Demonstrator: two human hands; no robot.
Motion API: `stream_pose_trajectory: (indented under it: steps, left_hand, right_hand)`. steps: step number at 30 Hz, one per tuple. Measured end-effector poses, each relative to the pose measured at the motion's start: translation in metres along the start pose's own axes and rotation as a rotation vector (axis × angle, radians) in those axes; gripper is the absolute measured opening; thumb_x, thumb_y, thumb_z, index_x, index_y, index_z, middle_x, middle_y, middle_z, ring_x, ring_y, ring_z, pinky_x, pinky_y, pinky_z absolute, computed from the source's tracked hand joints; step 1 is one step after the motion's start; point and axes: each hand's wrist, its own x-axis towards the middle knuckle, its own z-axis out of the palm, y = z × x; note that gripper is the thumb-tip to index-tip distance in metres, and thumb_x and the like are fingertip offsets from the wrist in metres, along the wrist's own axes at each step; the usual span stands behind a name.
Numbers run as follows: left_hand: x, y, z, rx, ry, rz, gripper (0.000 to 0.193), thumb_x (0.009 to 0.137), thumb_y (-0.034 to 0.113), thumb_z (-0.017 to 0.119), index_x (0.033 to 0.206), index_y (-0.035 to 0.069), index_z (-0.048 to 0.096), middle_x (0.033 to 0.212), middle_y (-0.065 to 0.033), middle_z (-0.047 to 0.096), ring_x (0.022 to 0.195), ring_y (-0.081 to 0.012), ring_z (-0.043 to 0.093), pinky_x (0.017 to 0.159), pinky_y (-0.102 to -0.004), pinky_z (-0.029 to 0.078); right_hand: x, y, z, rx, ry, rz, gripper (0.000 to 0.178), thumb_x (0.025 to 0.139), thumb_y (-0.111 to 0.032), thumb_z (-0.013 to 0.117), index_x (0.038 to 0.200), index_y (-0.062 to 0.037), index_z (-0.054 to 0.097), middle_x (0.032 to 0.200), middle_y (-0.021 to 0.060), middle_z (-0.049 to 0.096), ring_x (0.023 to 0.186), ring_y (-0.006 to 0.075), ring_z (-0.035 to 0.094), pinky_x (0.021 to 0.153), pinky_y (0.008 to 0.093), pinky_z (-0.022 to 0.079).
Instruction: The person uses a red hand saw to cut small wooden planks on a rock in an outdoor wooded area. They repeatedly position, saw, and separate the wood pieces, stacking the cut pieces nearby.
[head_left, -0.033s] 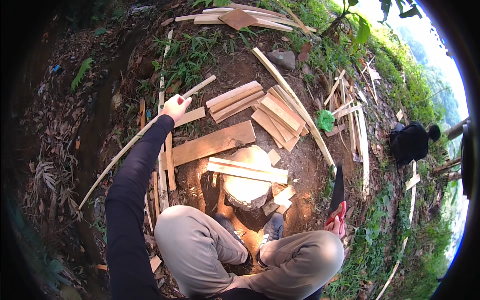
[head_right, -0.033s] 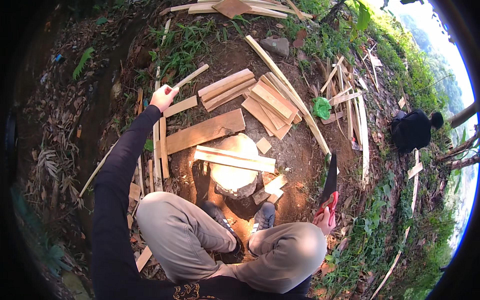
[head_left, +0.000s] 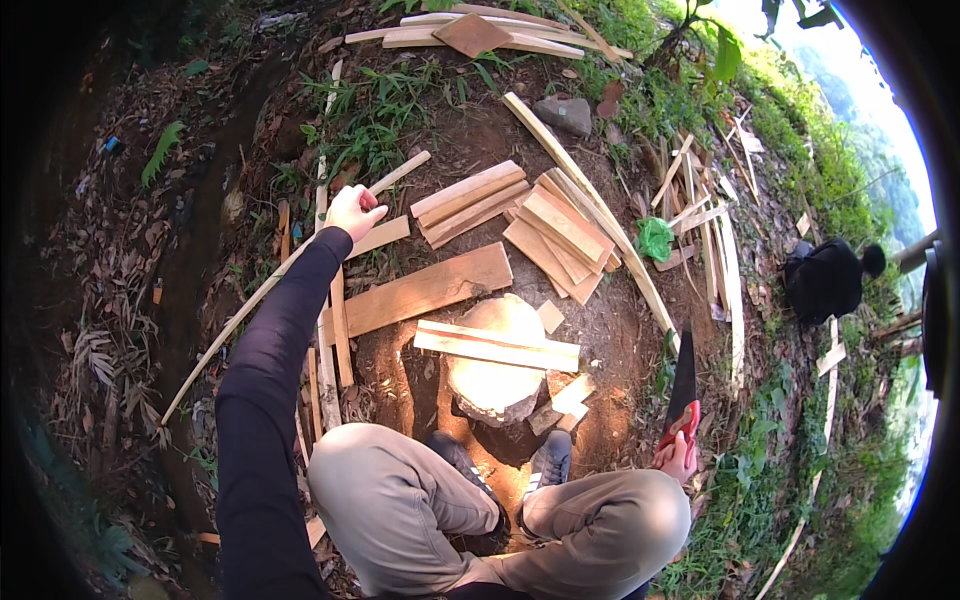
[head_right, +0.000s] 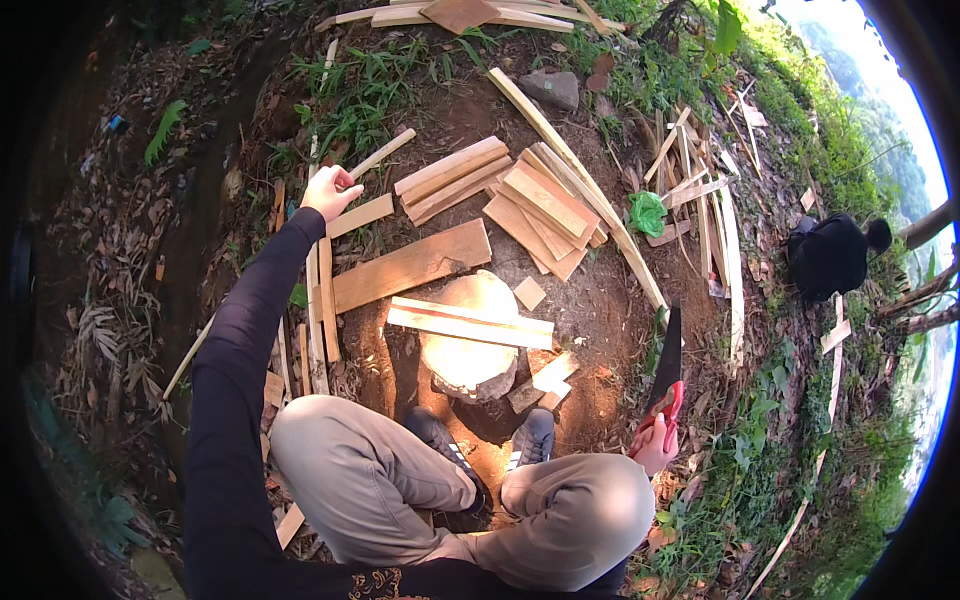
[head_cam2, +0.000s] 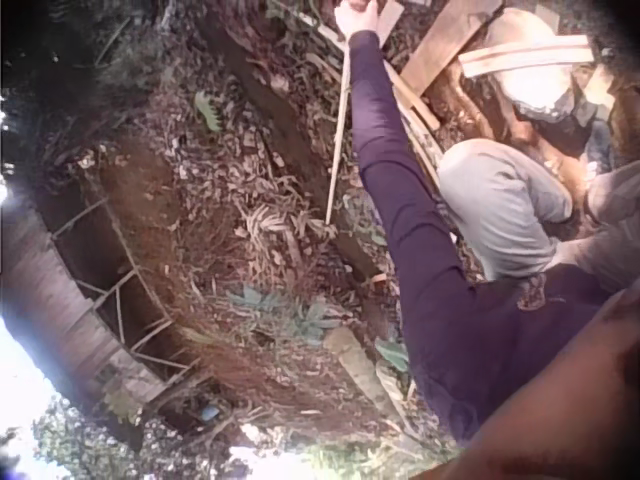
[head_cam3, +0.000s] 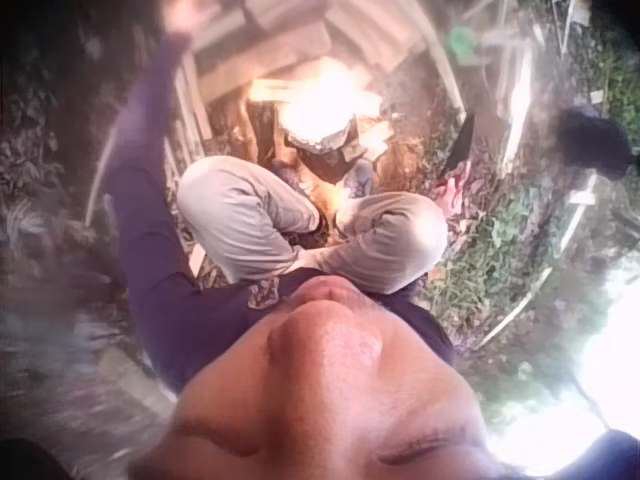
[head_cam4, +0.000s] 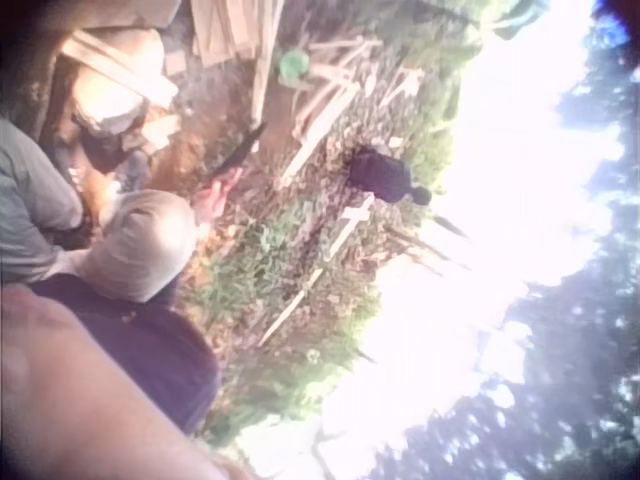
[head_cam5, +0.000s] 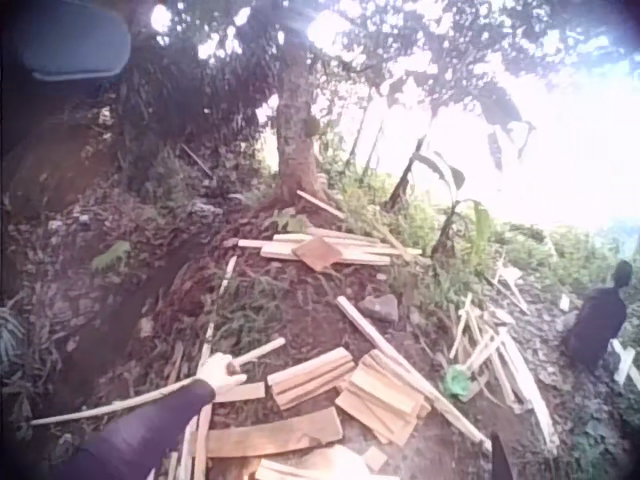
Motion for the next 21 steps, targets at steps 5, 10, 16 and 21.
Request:
stream_pose_trajectory:
  steps: [5, 10, 16, 21]
  left_hand:
    - [0.080, 0.002, 0.062, -0.104, -0.132, 0.091, 0.018, 0.082, 0.012, 0.074, 0.097, 0.006, 0.066, 0.095, -0.0138, 0.062, 0.087, -0.0299, 0.064, 0.082, -0.0400, 0.053]
    - [0.115, 0.043, 0.131, 0.262, -0.565, 0.137, 0.054, 0.097, 0.045, 0.056, 0.129, 0.001, 0.055, 0.123, -0.0214, 0.058, 0.115, -0.0363, 0.058, 0.099, -0.0435, 0.047]
    - [0.093, 0.032, 0.183, 0.308, -0.489, 0.014, 0.072, 0.098, 0.057, 0.049, 0.138, -0.003, 0.049, 0.135, -0.0245, 0.050, 0.124, -0.0387, 0.052, 0.105, -0.0435, 0.043]
    - [0.074, 0.022, 0.182, 0.104, -0.252, 0.076, 0.051, 0.096, 0.046, 0.060, 0.115, -0.002, 0.062, 0.118, -0.0187, 0.055, 0.108, -0.0363, 0.058, 0.094, -0.0433, 0.047]
  right_hand:
    - [0.042, -0.030, 0.067, -0.131, 0.105, -0.274, 0.025, 0.099, -0.011, 0.058, 0.076, -0.0093, 0.050, 0.051, -0.0044, 0.040, 0.040, 0.0047, 0.032, 0.039, 0.0241, 0.025]
    - [0.085, -0.051, 0.135, -0.442, 0.058, -0.497, 0.022, 0.094, 0.003, 0.062, 0.077, -0.0044, 0.049, 0.089, 0.0170, 0.068, 0.071, 0.0132, 0.062, 0.062, 0.0237, 0.050]
    - [0.130, -0.035, 0.230, -0.118, -0.163, -0.784, 0.031, 0.095, 0.008, 0.056, 0.081, -0.0057, 0.032, 0.113, 0.0358, 0.063, 0.105, 0.0402, 0.069, 0.092, 0.0445, 0.058]
    - [0.125, -0.047, 0.277, -0.061, -0.250, -0.849, 0.030, 0.095, 0.010, 0.051, 0.081, -0.0066, 0.031, 0.111, 0.0371, 0.063, 0.103, 0.0403, 0.069, 0.092, 0.0464, 0.058]
